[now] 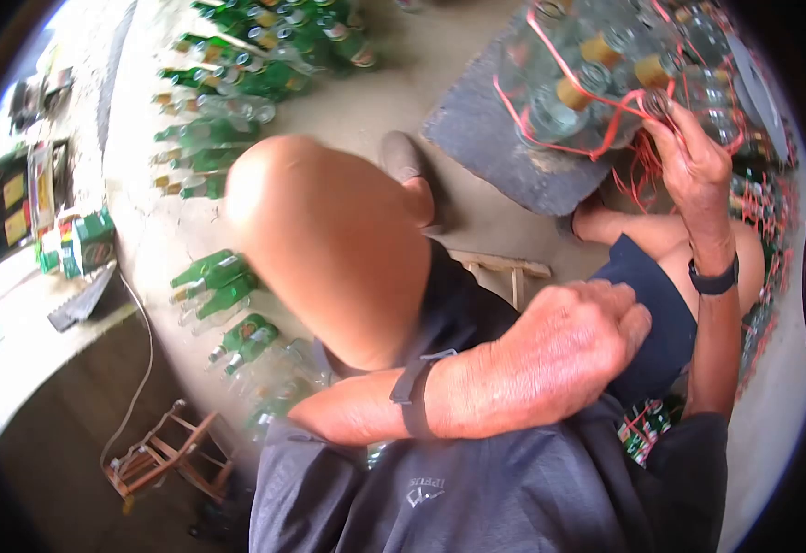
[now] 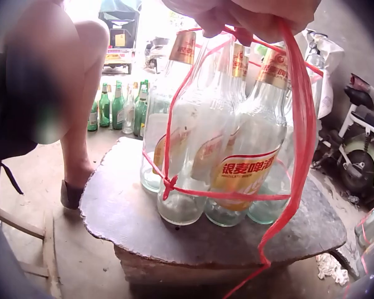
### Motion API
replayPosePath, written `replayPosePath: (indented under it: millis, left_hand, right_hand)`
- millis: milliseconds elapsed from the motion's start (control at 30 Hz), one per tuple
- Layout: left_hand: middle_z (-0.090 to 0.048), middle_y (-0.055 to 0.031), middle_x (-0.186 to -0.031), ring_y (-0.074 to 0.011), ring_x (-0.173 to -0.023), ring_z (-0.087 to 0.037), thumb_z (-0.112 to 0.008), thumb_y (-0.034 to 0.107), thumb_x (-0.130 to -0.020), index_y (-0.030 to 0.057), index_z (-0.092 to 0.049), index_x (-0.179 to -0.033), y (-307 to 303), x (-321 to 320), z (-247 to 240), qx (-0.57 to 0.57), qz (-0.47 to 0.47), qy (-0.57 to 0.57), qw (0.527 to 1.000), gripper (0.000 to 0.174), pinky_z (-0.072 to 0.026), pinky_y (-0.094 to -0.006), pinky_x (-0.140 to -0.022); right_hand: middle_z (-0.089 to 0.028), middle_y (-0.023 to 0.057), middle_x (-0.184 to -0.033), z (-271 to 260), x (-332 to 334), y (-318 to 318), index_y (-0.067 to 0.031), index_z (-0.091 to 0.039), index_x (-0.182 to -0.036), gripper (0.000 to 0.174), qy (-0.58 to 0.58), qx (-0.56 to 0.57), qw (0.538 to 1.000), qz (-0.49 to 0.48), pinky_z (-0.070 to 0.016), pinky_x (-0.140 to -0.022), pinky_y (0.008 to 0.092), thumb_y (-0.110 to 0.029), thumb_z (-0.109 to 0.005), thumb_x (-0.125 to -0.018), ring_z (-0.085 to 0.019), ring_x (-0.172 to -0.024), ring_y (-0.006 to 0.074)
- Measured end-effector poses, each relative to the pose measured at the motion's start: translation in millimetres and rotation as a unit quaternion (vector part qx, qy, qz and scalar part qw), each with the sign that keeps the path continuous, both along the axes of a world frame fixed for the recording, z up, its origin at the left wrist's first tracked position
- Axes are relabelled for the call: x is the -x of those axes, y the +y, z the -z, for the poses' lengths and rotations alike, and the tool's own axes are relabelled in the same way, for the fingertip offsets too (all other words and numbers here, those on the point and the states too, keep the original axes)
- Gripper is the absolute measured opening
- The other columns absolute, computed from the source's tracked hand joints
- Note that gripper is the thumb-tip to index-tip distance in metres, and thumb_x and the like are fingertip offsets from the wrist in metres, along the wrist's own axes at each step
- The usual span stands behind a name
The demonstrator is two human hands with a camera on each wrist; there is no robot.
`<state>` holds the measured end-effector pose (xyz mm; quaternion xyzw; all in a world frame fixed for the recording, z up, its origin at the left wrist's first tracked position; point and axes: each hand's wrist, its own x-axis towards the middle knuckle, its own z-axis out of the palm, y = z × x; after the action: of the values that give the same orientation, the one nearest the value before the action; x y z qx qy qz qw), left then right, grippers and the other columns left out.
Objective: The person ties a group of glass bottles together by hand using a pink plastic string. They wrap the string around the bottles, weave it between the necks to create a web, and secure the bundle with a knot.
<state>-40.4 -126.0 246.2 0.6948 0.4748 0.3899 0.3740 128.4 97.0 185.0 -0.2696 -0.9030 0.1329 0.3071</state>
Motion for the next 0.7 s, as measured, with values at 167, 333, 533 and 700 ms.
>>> replayPosePath:
  millis: [167,333,533,700]
  left_hand:
    - [-0.056,-0.0137,-0.084,-0.0326,-0.072,-0.061,-0.072,0.002,-0.087,-0.0052,-0.062,-0.108,-30.8,20.9,-18.2,-0.053,-0.082,-0.081,0.992,0.025,-0.0515,-0.0427,-0.062]
    - [-0.062,-0.0148,-0.089,-0.0333,-0.077,-0.065,-0.076,-0.002,-0.087,-0.0044,-0.065,-0.106,-65.7,41.8,-18.0,-0.063,-0.182,-0.127,0.973,0.022,-0.0532,-0.0428,-0.066]
    - [-0.068,-0.0162,-0.092,-0.0348,-0.084,-0.070,-0.075,0.000,-0.088,-0.0038,-0.068,-0.106,-101.4,59.3,9.9,-0.023,-0.232,-0.129,0.964,0.019,-0.0579,-0.0419,-0.074]
    - [-0.071,-0.0158,-0.095,-0.0346,-0.087,-0.071,-0.074,-0.002,-0.089,-0.0028,-0.069,-0.107,-116.7,58.4,16.0,-0.001,-0.244,-0.144,0.959,0.018,-0.0589,-0.0415,-0.076]
  right_hand:
    - [-0.078,0.0178,-0.097,0.3,-8.2,4.0,0.0006,-0.071,-0.123,0.030,-0.050,0.028,0.998,0.037,-0.0584,-0.073,0.0315,-0.006,-0.079,-0.095,-0.078,-0.083,0.0224]
    - [-0.078,0.0167,-0.097,5.9,-16.2,13.7,0.0051,-0.071,-0.123,0.031,-0.049,-0.005,0.999,0.016,-0.0582,-0.077,0.0306,-0.006,-0.079,-0.096,-0.073,-0.085,0.0135]
    - [-0.078,0.0152,-0.118,7.9,-35.5,29.5,0.0040,-0.068,-0.131,0.033,-0.120,0.026,0.992,0.029,-0.0568,-0.092,0.0308,-0.001,-0.074,-0.098,-0.073,-0.104,0.0170]
    - [-0.078,0.0147,-0.117,4.3,-35.6,29.8,0.0021,-0.068,-0.131,0.032,-0.122,0.016,0.992,0.030,-0.0561,-0.093,0.0315,-0.002,-0.073,-0.099,-0.072,-0.104,0.0166]
